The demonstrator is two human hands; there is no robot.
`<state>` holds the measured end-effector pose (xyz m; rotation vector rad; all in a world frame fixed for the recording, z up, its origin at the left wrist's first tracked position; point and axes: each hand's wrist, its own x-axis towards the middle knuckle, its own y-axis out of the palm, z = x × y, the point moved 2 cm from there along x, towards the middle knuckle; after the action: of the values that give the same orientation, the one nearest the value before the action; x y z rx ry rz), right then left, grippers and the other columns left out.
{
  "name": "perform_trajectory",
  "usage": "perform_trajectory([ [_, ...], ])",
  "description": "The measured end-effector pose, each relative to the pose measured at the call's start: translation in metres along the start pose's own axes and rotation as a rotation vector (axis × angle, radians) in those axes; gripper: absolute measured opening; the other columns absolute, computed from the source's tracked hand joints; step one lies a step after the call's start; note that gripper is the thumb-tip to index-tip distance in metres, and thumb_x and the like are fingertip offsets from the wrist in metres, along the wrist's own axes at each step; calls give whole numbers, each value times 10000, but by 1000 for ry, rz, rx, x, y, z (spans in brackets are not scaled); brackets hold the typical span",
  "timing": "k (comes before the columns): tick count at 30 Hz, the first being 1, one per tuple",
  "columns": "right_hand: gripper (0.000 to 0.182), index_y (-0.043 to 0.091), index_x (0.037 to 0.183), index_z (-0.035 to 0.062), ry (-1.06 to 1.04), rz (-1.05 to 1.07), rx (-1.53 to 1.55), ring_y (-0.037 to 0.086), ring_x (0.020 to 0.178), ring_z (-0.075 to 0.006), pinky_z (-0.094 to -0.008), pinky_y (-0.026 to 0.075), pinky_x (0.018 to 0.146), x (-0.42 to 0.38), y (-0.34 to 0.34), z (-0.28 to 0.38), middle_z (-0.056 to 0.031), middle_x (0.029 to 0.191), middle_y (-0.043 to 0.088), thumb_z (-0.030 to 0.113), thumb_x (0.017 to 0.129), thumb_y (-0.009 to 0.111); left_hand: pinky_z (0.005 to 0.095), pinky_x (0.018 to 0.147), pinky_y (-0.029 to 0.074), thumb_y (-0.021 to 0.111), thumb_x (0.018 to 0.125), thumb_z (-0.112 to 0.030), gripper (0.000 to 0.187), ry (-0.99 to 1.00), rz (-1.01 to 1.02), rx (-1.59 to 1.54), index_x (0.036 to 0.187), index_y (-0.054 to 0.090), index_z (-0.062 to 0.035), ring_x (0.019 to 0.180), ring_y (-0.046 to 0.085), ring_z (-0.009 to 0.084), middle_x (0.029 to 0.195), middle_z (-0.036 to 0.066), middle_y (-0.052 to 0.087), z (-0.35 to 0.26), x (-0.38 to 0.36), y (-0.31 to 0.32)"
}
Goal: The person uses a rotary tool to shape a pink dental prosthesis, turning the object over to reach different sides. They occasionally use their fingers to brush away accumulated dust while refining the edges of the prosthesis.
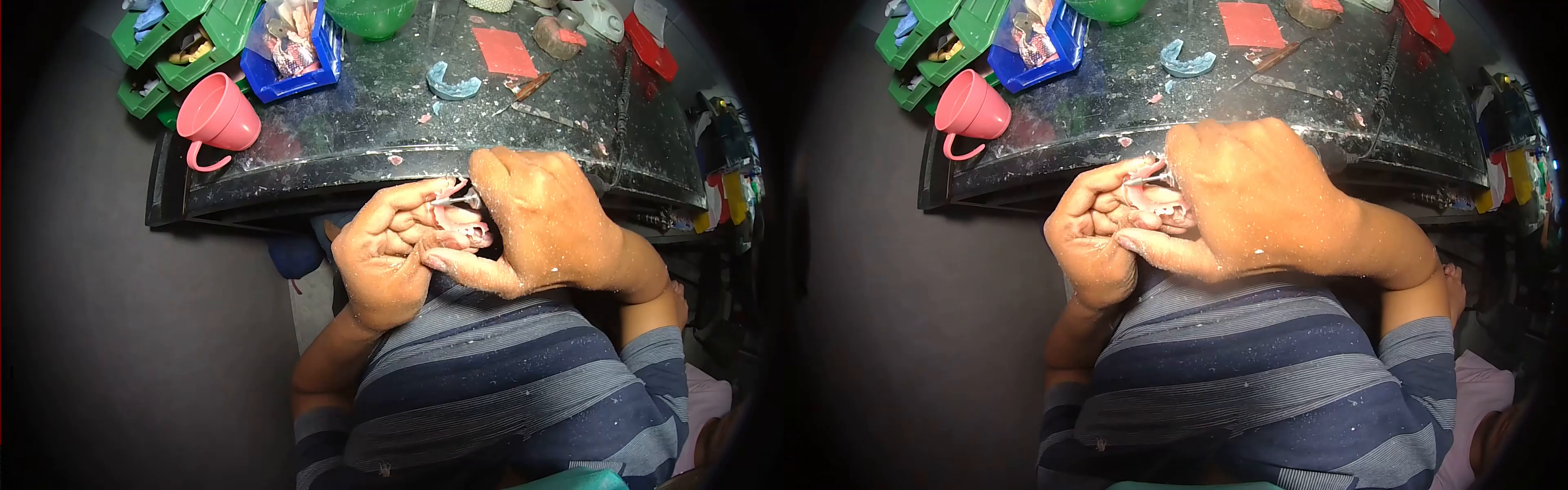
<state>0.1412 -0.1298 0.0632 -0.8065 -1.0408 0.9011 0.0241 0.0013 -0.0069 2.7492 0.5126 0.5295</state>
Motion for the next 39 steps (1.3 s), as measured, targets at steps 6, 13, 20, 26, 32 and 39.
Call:
perform_trajectory([
  [6, 614, 543, 815, 7, -8, 24, -38, 589, 545, -329, -412, 479, 510, -1, 2, -5, -139, 654, 537, 548, 783, 832, 342, 868, 651, 668, 985, 40, 361, -36, 11, -32, 1315, 551, 132, 962, 771, 238, 1110, 212, 733, 0, 0, 1],
  [13, 645, 571, 851, -10, -37, 51, -73, 586, 548, -300, -393, 474, 506, -4, 2, -6, -127, 663, 539, 583, 791, 818, 359, 881, 647, 667, 1002, 4, 359, -52, 0, -78, 1320, 550, 123, 964, 767, 239, 1092, 207, 733, 0, 1, 1],
  [20, 644, 553, 818, 4, -64, 36, -88, 581, 546, -311, -397, 475, 514, -3, 1, -4, -131, 663, 540, 592, 795, 812, 360, 888, 644, 673, 998, 7, 357, -36, 34, -98, 1315, 553, 121, 961, 765, 237, 1084, 211, 733, 1, 3, -1],
  [26, 641, 560, 822, 2, -78, 19, -72, 577, 536, -309, -406, 467, 505, -2, 0, -5, -124, 652, 539, 587, 787, 818, 357, 875, 646, 683, 986, 20, 395, -28, -1, -117, 1331, 528, 132, 951, 768, 253, 1088, 225, 732, 2, 3, 2],
  [32, 545, 526, 707, 8, 106, -88, 30, 519, 479, -274, -383, 408, 460, -4, -12, -6, -134, 592, 491, 423, 769, 874, 349, 902, 633, 705, 983, -33, 410, 196, 12, 141, 1310, 533, 145, 1010, 764, 274, 1093, 264, 746, 3, 1, 2],
  [39, 561, 529, 699, 22, 120, -46, -47, 503, 473, -267, -378, 398, 463, -4, -23, -5, -125, 588, 479, 444, 756, 895, 304, 805, 634, 696, 1006, -74, 385, 122, 45, 119, 1283, 550, 150, 911, 760, 218, 1036, 223, 745, -2, 1, -3],
])
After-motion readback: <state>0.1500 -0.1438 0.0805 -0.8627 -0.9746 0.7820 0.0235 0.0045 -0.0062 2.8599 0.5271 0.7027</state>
